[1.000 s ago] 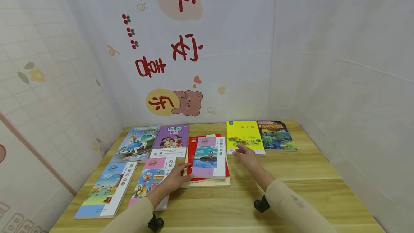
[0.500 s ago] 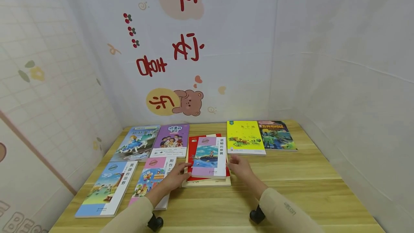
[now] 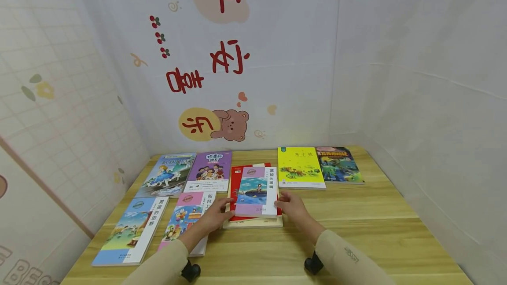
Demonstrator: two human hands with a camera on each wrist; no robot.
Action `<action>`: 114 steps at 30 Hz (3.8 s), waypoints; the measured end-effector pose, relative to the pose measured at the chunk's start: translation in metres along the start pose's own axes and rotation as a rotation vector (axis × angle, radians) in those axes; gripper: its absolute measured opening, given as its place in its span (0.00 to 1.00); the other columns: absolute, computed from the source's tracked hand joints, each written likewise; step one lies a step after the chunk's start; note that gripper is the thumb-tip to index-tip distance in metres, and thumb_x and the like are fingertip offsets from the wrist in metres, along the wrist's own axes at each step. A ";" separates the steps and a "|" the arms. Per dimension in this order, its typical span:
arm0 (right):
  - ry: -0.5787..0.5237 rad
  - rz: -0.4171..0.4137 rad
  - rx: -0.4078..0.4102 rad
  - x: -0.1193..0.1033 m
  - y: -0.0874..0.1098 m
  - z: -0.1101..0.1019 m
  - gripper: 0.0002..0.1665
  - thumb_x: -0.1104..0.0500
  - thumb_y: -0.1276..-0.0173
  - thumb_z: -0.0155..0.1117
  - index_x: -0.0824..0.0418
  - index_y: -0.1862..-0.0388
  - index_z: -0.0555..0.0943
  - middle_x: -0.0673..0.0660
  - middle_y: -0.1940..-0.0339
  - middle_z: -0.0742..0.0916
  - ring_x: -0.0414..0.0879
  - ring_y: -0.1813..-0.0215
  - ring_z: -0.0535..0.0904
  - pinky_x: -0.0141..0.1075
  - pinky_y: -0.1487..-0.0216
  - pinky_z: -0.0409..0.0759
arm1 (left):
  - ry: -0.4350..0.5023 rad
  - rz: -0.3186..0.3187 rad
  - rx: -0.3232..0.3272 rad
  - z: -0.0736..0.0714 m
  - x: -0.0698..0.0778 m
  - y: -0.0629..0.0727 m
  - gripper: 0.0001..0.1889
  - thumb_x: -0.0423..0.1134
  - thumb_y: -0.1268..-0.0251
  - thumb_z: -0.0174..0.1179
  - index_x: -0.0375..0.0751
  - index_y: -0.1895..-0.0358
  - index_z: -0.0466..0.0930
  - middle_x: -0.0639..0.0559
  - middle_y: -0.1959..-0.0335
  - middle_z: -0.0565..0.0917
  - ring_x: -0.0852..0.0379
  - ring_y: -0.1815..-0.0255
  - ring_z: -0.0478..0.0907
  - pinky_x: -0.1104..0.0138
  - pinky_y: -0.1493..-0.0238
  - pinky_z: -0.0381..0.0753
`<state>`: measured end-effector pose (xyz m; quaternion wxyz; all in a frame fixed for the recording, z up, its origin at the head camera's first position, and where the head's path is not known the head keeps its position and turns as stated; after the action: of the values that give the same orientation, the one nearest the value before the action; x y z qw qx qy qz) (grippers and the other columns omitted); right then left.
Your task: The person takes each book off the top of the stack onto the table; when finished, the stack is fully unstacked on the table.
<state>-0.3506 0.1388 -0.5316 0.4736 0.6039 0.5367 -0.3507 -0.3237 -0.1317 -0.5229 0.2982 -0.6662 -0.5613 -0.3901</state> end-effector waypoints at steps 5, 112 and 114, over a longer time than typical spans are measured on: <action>0.001 -0.009 0.010 0.000 -0.001 0.000 0.33 0.63 0.31 0.64 0.70 0.29 0.68 0.68 0.40 0.79 0.56 0.46 0.77 0.46 0.44 0.79 | -0.050 -0.024 0.025 0.003 -0.002 -0.002 0.35 0.47 0.37 0.68 0.35 0.30 0.68 0.33 0.30 0.63 0.34 0.33 0.62 0.40 0.37 0.67; -0.285 0.047 -0.132 0.022 0.081 -0.119 0.43 0.70 0.32 0.58 0.69 0.23 0.48 0.62 0.51 0.81 0.53 0.54 0.84 0.47 0.55 0.83 | -0.021 -0.007 0.038 0.006 -0.002 -0.001 0.33 0.36 0.39 0.70 0.32 0.32 0.70 0.31 0.32 0.62 0.34 0.34 0.62 0.39 0.37 0.65; -0.280 0.052 -0.138 0.027 0.084 -0.123 0.44 0.70 0.32 0.58 0.70 0.23 0.48 0.61 0.52 0.81 0.53 0.54 0.84 0.46 0.55 0.83 | -0.024 -0.008 0.038 0.006 -0.003 -0.002 0.33 0.37 0.39 0.70 0.32 0.32 0.69 0.31 0.32 0.62 0.33 0.34 0.62 0.39 0.37 0.65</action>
<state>-0.2740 0.2660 -0.5023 0.5931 0.5290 0.4725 -0.3811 -0.3244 -0.1282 -0.5282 0.3025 -0.6628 -0.5749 -0.3725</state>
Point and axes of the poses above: each hand's wrist, its own y-axis away from the middle knuckle, its own z-axis out of the palm, x = y × z, the point moved 5 cm from there along -y, towards the middle knuckle
